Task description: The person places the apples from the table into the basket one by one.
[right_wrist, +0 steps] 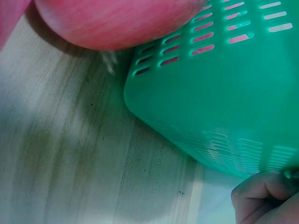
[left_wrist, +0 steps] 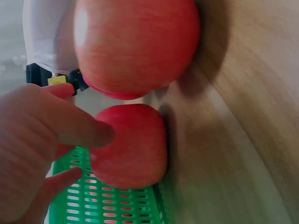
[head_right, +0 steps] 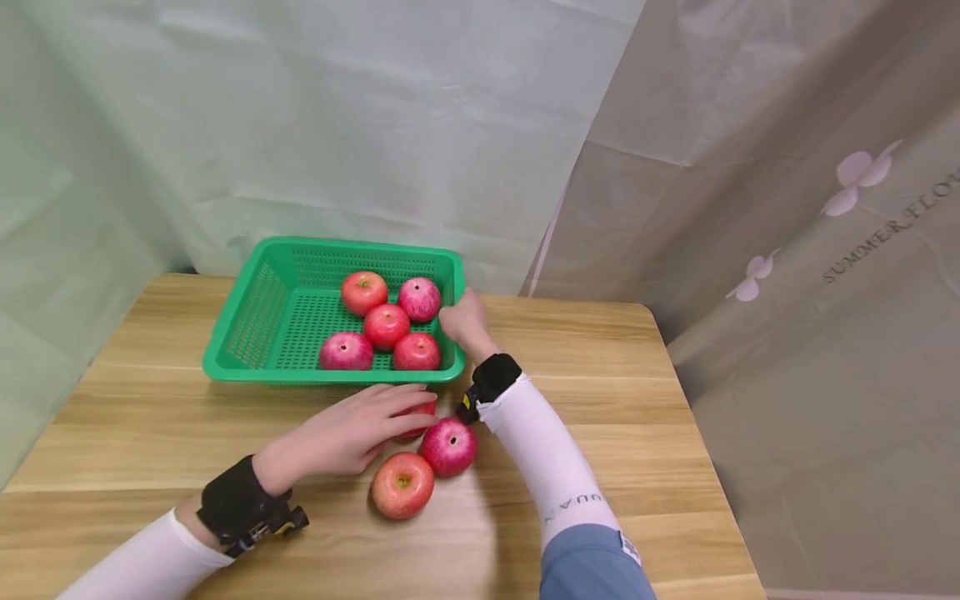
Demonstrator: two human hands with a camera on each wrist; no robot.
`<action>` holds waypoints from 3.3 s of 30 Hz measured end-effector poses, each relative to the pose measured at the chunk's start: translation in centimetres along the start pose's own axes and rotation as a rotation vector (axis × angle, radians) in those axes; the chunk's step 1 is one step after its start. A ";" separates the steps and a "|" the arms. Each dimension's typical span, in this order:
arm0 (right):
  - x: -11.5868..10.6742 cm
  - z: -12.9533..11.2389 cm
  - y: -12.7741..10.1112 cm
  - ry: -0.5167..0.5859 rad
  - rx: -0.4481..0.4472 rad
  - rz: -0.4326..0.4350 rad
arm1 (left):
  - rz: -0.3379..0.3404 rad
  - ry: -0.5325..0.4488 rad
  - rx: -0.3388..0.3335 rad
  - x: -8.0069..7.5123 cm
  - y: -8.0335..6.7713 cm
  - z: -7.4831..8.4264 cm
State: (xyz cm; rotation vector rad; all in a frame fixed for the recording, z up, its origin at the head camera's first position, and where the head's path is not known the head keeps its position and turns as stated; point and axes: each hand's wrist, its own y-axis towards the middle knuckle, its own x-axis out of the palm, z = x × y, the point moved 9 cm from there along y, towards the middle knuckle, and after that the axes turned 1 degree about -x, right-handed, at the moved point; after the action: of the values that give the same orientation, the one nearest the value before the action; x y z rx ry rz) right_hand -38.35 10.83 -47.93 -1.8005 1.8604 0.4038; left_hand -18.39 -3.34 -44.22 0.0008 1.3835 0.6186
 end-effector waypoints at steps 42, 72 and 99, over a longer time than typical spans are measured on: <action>0.1 -0.3 0.1 -0.029 0.007 -0.015 | -0.199 -0.019 -0.283 3.7 -2.2 -3.0; -0.4 -0.2 0.2 -0.040 -0.013 -0.010 | -0.107 -0.111 -0.318 1.7 -4.3 -3.4; -0.6 -0.6 0.1 -0.018 -0.025 -0.006 | -0.083 -0.168 -0.241 -6.1 -5.0 -1.7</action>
State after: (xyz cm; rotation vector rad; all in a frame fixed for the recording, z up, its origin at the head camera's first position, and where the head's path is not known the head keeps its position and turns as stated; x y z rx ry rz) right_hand -38.55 11.02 -47.13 -1.8120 1.8452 0.4411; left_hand -18.22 -10.63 -40.80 -0.1926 1.1350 0.6962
